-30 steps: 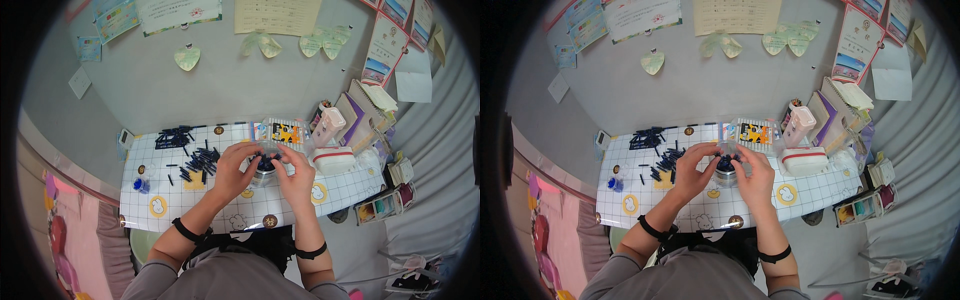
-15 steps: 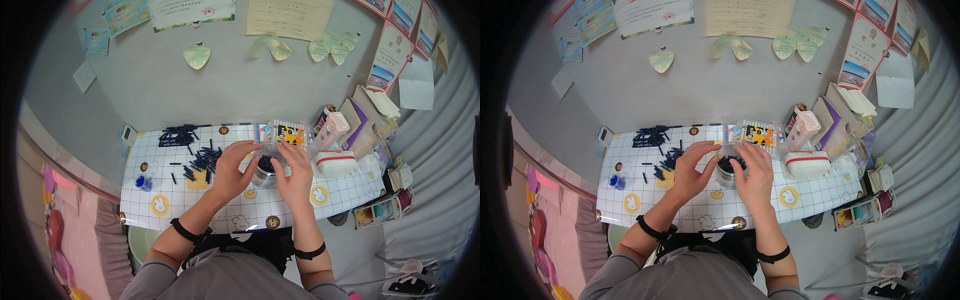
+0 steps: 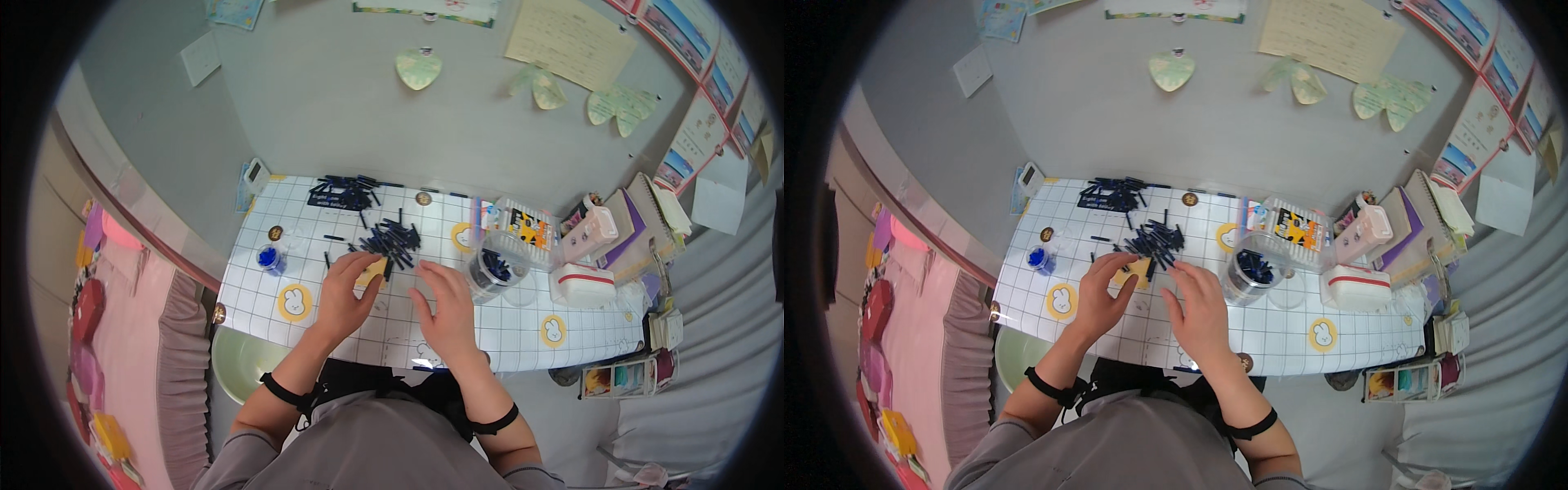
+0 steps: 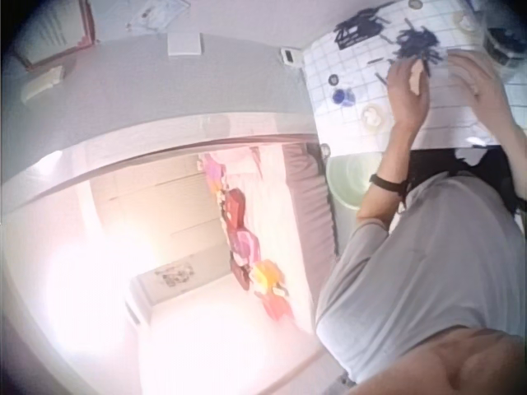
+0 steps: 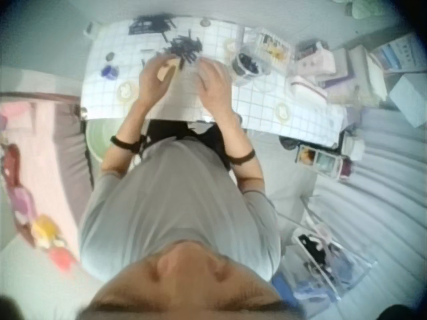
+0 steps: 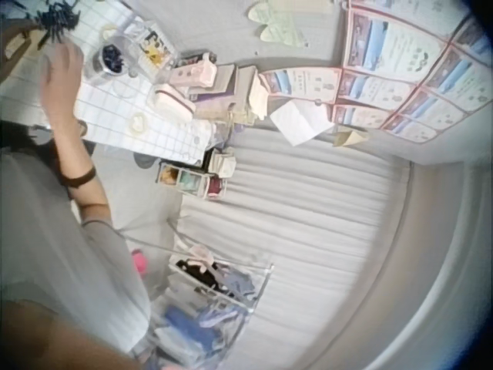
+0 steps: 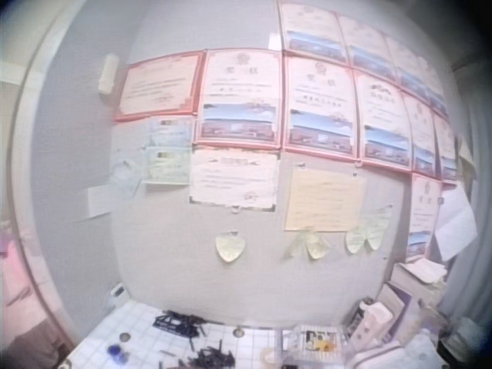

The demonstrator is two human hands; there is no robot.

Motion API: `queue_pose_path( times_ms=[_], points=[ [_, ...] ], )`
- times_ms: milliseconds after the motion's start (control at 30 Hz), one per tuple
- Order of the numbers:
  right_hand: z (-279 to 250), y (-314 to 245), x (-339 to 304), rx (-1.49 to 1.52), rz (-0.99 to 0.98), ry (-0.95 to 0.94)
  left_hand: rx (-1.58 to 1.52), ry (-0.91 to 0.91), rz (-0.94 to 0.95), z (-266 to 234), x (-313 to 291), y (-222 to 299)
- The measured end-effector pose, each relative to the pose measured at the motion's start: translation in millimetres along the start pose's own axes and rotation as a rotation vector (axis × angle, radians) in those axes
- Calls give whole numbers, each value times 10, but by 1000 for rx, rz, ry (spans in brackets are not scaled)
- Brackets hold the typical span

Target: The person is assembling components of black ink pens on a desk.

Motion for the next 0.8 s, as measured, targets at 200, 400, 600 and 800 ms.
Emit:
queue_pose_path(
  times_ms=[200,400,600,800],
  points=[
    [699,-54,-77,36,32,-190,103,15,-76,-231,-307,-544],
    [1336,423,-31,-54,61,-280,274,16,-110,-144,-320,-991],
    [1661,669,151,-201,157,-303,375,-40,-94,-68,-238,-1076],
    [1619,714,140,-136,134,-302,276,-62,-35,-16,-178,-1055]
  ],
)
Point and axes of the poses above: each hand's wrist, its own x-axis towards the middle knuckle, its own z-axis out of the palm, y = z × x, the point moved 9 cm from there along x, towards the middle knuckle, and after that the axes turned 11 degrees about x, right-handed, at the moved point
